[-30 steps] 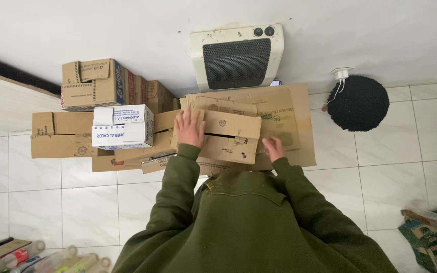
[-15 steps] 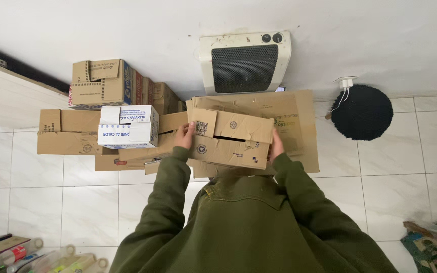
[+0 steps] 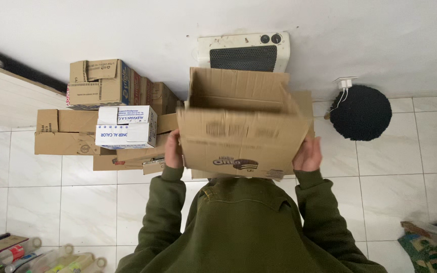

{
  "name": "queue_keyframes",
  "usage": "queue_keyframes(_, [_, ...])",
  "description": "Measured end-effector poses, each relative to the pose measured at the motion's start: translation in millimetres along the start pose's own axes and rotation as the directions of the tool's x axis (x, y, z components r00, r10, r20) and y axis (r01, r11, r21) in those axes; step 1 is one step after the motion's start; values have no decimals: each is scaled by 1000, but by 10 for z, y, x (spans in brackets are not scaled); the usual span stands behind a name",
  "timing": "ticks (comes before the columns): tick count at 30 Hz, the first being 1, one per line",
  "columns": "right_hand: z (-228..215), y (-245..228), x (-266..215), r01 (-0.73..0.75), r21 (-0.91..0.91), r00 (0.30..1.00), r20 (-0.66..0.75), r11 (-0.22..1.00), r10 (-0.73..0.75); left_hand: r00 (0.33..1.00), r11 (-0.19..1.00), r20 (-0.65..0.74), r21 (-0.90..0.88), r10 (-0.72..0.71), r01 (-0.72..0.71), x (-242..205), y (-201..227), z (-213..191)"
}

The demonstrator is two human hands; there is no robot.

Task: The person repeatedly picks up various cardboard boxes, collapses them by folding the flaps and sides, and places them back into a growing stack. The person handles boxes of different sizes and brands one at a time.

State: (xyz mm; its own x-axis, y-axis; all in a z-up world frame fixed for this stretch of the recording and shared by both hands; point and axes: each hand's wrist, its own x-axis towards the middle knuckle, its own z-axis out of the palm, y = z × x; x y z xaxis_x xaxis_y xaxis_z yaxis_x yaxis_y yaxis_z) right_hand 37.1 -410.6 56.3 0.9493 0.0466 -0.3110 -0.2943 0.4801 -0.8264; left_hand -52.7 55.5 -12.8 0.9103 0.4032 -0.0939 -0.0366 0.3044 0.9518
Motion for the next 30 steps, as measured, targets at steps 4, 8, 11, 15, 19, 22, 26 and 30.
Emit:
queue_keyframes(4, [-385, 893, 275, -34, -422, 992, 97, 906, 82, 979, 976, -49, 74, -200, 203, -18, -747, -35])
queue_keyframes(8, [-273, 686, -64, -171, -795, 975, -51, 582, 216, 939, 744, -150, 576, -310, 338, -77, -1060, 80])
queue_keyframes(11, [-1, 449, -189, -148, -911, 983, -95, 385, 155, 912, 593, -187, 708, -364, 382, -72, -661, 387])
queue_keyframes(15, [345, 288, -178, -51, -992, 997, -45, 114, 60, 901, 320, -109, 911, -420, 259, 37, -103, 870])
queue_keyframes(19, [428, 469, 83, 62, -990, 998, 60, -127, 21, 908, 2, -133, 989, -398, 145, 306, -987, 614])
queue_keyframes(22, [428, 601, 298, 33, -979, 999, 27, -202, 33, 892, 182, -103, 962, -440, 201, 306, -360, 937])
queue_keyframes(26, [359, 675, 434, 19, -975, 1000, 14, -220, 23, 861, -10, -120, 991, -494, 133, 247, -160, 1228])
queue_keyframes(30, [121, 494, 630, 60, -954, 979, 113, -294, -168, 869, 56, -101, 988, -485, 147, 619, -933, 870])
